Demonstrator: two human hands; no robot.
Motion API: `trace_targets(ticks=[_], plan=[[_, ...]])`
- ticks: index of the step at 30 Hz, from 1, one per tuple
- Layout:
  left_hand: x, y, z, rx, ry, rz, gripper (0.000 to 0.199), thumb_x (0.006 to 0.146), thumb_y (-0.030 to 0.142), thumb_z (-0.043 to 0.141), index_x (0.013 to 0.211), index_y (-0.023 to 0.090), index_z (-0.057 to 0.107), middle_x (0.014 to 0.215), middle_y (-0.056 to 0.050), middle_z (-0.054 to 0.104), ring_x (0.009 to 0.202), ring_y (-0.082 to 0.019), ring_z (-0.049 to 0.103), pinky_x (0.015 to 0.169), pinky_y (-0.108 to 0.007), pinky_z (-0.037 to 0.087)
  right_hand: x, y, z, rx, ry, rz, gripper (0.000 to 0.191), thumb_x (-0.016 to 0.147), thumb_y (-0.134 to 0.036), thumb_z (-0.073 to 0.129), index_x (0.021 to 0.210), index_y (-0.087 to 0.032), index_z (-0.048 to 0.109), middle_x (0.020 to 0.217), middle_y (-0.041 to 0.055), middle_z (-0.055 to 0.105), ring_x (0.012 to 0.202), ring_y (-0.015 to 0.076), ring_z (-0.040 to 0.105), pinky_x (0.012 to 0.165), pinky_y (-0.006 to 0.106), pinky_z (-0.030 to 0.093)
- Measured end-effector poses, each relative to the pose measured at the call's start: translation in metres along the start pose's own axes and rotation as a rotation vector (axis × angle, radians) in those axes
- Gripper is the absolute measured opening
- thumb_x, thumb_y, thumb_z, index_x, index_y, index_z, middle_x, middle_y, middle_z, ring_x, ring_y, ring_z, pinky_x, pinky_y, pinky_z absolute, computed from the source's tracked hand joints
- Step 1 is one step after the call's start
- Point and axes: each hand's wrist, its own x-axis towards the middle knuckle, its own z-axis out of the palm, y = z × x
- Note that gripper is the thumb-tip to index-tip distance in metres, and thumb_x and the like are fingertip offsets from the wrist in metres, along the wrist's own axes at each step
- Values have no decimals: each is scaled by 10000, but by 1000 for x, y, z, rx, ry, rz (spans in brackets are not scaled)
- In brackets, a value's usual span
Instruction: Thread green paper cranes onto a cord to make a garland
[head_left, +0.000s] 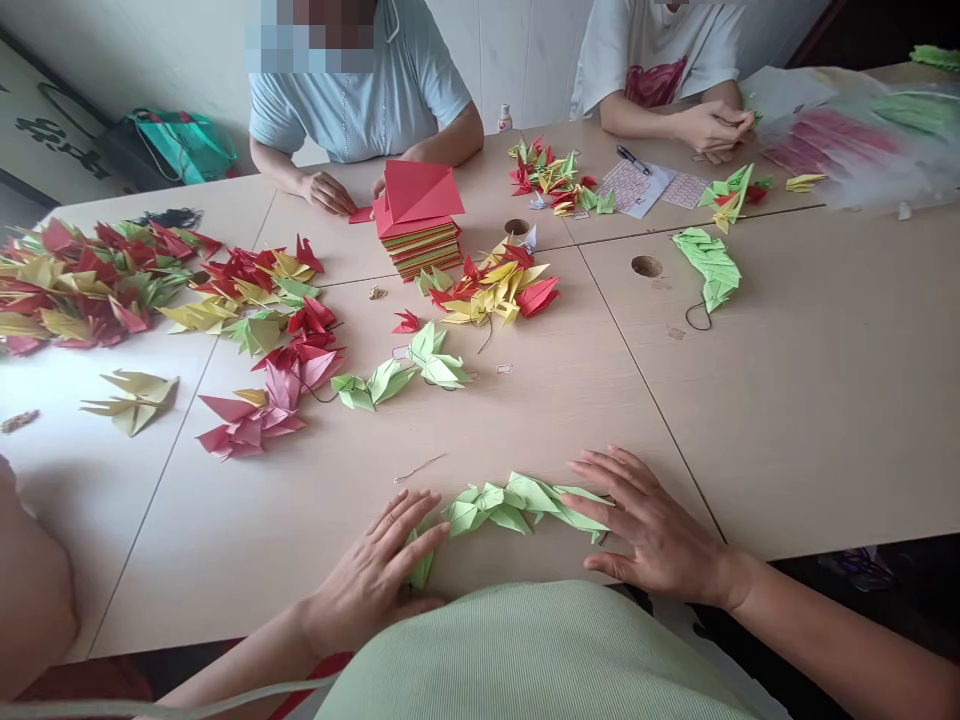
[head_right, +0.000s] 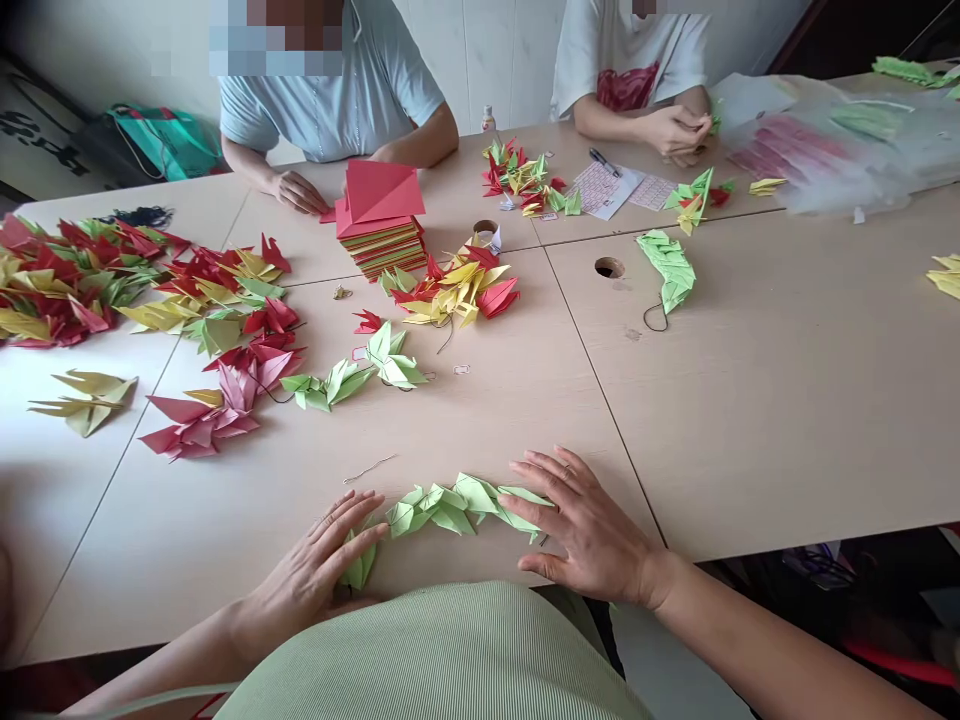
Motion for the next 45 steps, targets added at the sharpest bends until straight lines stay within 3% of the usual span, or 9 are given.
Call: trace_targets(ticks=[5,13,18,24,27,32,37,41,45], plan=[[20,-4,1,31,-36,-25,550,925,336,564,1429,193,393,1457,-193,451,1397,-339,351,1092,-539,384,14,11,14,-64,-63,-34,440,970,-440,481,1370,-259,498,1441,135,457,1367,339,347,1041,635,337],[73,-49,-5,37,2,-63,514,935,372,529,1385,135,450,1403,-238,473,1330,-369,427,1073,-549,395,63,61,16,-95,-45,-45,419,970,-410,495,1338,-218,554,1391,144,531,1340,350,407,1045,608,359],[85,-66,-9,28,38,-88,510,940,351,512,1406,163,428,1373,-215,496,1303,-352,459,1053,-524,424,80,79,18,-92,-12,-58,440,962,-415,512,1338,-191,552,1368,157,547,1332,338,423,1057,569,373],[71,-69,-7,27,119,-122,689,935,318,528,1512,185,177,1396,-220,485,1313,-348,460,1052,-529,429,75,80,14,-60,48,-43,564,952,-475,499,1405,-144,447,1357,170,548,1302,307,465,1069,521,397],[65,-73,-7,27,152,-144,738,930,290,538,1523,176,114,1366,-231,514,1298,-354,477,1048,-549,430,71,81,11,-51,86,-7,524,969,-439,478,1406,-153,436,1297,162,594,1245,302,521,1029,512,443],[63,-75,-9,19,162,-162,745,911,260,561,1516,192,131,1343,-213,545,1265,-342,516,1040,-534,445,68,78,6,-24,125,36,415,975,-381,491,1321,-153,508,1208,145,642,1161,278,570,980,472,486],[79,-63,-6,10,137,-165,843,846,328,649,1511,184,151,1349,-197,556,1262,-354,522,1097,-576,360,75,72,10,2,124,33,419,958,-412,520,1291,-158,533,1186,133,651,1134,269,579,970,455,491],[95,-55,-4,-1,119,-139,723,893,308,597,1493,204,207,1226,-140,651,1187,-303,586,1090,-540,380,78,72,13,0,129,42,308,960,-335,526,1220,-185,594,1139,111,671,1092,256,601,945,447,509],[93,-55,-7,-5,131,-165,610,915,260,551,1459,198,282,1053,-100,710,1107,-290,614,1011,-497,463,73,77,8,-21,144,69,249,946,-216,515,1172,-182,613,1107,103,682,1069,255,605,930,449,517]])
